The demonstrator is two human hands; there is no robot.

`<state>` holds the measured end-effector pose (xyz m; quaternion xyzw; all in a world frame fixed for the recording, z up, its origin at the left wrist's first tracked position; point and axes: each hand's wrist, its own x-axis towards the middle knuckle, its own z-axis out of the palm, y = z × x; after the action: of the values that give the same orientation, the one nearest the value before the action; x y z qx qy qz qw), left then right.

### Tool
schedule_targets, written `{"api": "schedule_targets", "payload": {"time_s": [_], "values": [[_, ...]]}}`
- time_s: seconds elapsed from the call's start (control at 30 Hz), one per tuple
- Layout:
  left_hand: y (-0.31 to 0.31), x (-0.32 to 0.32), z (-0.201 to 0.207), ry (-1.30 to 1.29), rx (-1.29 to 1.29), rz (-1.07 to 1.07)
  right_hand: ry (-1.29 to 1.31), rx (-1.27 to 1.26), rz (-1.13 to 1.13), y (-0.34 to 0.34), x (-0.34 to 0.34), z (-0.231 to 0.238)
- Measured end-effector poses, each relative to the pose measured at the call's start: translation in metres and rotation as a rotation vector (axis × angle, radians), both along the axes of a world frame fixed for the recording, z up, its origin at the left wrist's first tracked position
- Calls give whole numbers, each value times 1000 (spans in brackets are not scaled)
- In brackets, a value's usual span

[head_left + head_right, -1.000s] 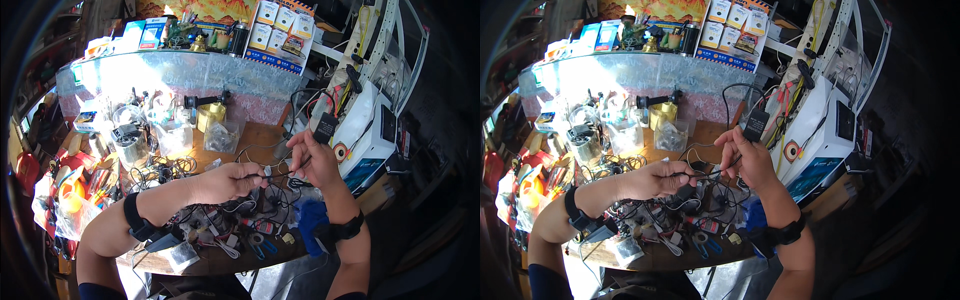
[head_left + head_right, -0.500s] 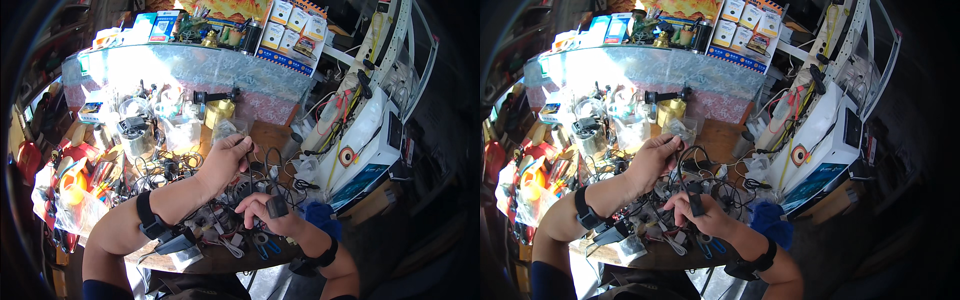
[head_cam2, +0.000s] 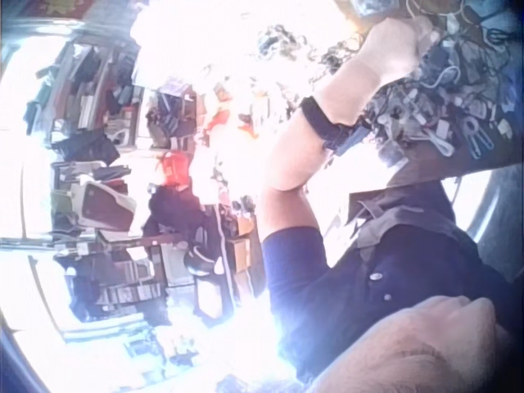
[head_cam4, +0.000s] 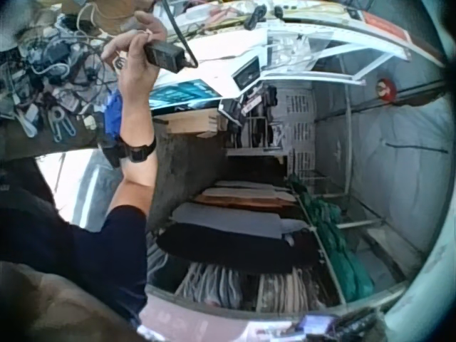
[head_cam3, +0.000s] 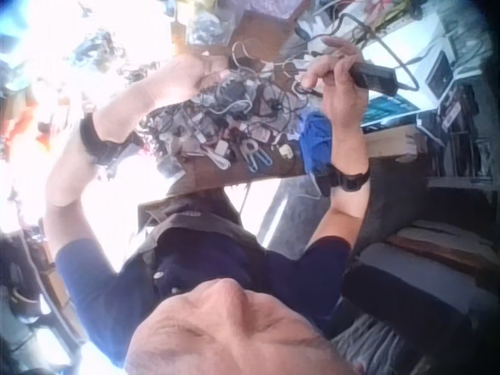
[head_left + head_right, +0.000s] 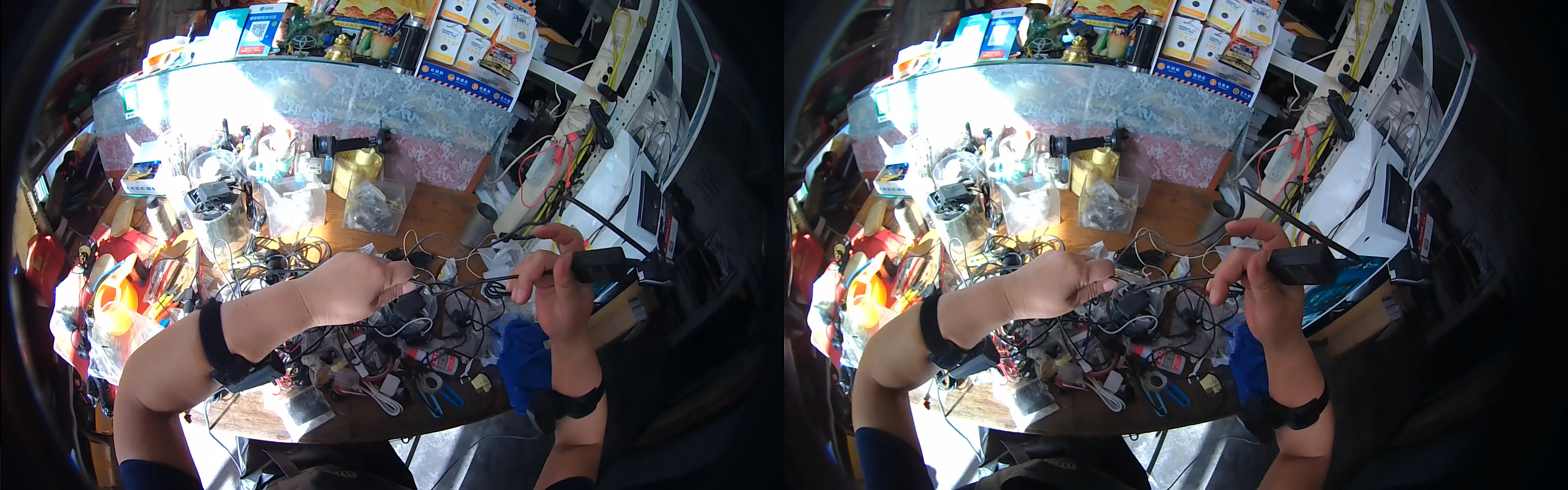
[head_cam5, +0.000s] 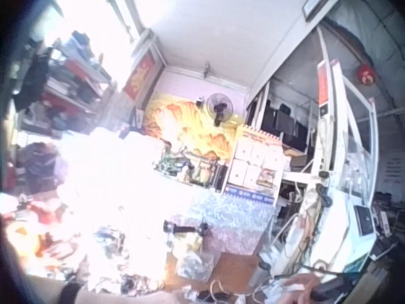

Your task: The person sorts through a cluttered pile of electronic components and cables on a workbench. They pick up and examine various items including a small black box, a camera, and tangled wires, then place them back on the table.

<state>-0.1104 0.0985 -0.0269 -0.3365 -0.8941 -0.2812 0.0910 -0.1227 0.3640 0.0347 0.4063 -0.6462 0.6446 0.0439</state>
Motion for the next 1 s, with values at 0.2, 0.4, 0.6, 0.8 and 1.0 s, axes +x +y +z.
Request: {"api": "schedule_targets", "payload": {"time_s": [0.2, 0.4, 0.6, 0.8, 1.0], "values": [[23, -20, -9, 28, -15, 451, -106, -46, 356, -16, 26, 15], [27, -49, -18, -400, 21, 116, 8, 39, 317, -13, 27, 45], [50, -39, -23, -785, 323, -294, 84, 223, 212, -8, 22, 81], [12, -28, 14, -716, 500, 83, -5, 233, 22, 37, -4, 88], [-32, -14, 123, -285, 674, -191, -231, 114, -102, 73, 3, 86]]}}
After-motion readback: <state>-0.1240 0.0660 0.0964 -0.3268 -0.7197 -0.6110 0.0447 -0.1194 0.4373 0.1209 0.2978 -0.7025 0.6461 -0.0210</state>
